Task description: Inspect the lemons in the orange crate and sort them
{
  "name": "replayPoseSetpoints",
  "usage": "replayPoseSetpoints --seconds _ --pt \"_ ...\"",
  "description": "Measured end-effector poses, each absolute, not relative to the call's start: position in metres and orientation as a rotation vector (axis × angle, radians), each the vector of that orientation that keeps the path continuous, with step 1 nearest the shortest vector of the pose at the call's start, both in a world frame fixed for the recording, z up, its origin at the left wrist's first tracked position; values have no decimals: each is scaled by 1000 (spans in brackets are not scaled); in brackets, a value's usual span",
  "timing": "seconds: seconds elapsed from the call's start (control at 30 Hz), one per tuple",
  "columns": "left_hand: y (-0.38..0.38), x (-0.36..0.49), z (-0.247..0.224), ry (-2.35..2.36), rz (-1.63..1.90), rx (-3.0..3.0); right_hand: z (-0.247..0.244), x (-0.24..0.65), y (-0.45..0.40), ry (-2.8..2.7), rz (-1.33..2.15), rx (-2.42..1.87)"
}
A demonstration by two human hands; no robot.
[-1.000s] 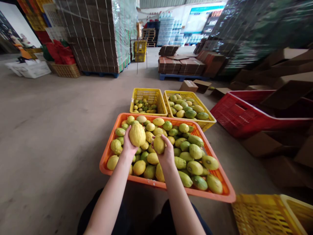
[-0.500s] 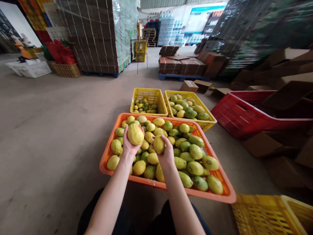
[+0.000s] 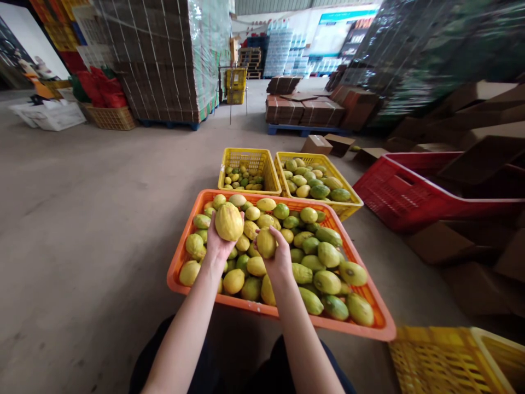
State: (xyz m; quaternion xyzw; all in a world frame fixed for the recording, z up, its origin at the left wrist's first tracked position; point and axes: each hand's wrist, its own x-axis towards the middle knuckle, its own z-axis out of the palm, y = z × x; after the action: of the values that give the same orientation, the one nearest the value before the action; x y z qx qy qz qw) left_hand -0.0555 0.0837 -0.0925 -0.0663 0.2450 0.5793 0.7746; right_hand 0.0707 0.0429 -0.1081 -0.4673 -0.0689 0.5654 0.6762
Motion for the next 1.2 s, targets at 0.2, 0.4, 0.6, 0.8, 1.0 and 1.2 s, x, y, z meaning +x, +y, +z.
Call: replayPoseSetpoints --seconds 0.2,0.4,0.6,0.8,1.0,1.2 --pt "80 -55 -93 576 1192 -215 -112 72 43 -141 1291 -1037" --pt "79 -54 -91 673 1208 -103 -116 73 42 -171 1270 -1018" --pt "78 -47 -87 753 1196 -1 -121 74 46 -155 1287 -1049" --pt "76 -46 -87 716 1226 220 -123 76 48 -192 1286 -1051" --pt "72 -43 -95 731 1175 441 -121 73 47 -95 1251 -1042" --pt "67 -38 -98 738 1151 544 -135 76 52 -247 1151 -1051"
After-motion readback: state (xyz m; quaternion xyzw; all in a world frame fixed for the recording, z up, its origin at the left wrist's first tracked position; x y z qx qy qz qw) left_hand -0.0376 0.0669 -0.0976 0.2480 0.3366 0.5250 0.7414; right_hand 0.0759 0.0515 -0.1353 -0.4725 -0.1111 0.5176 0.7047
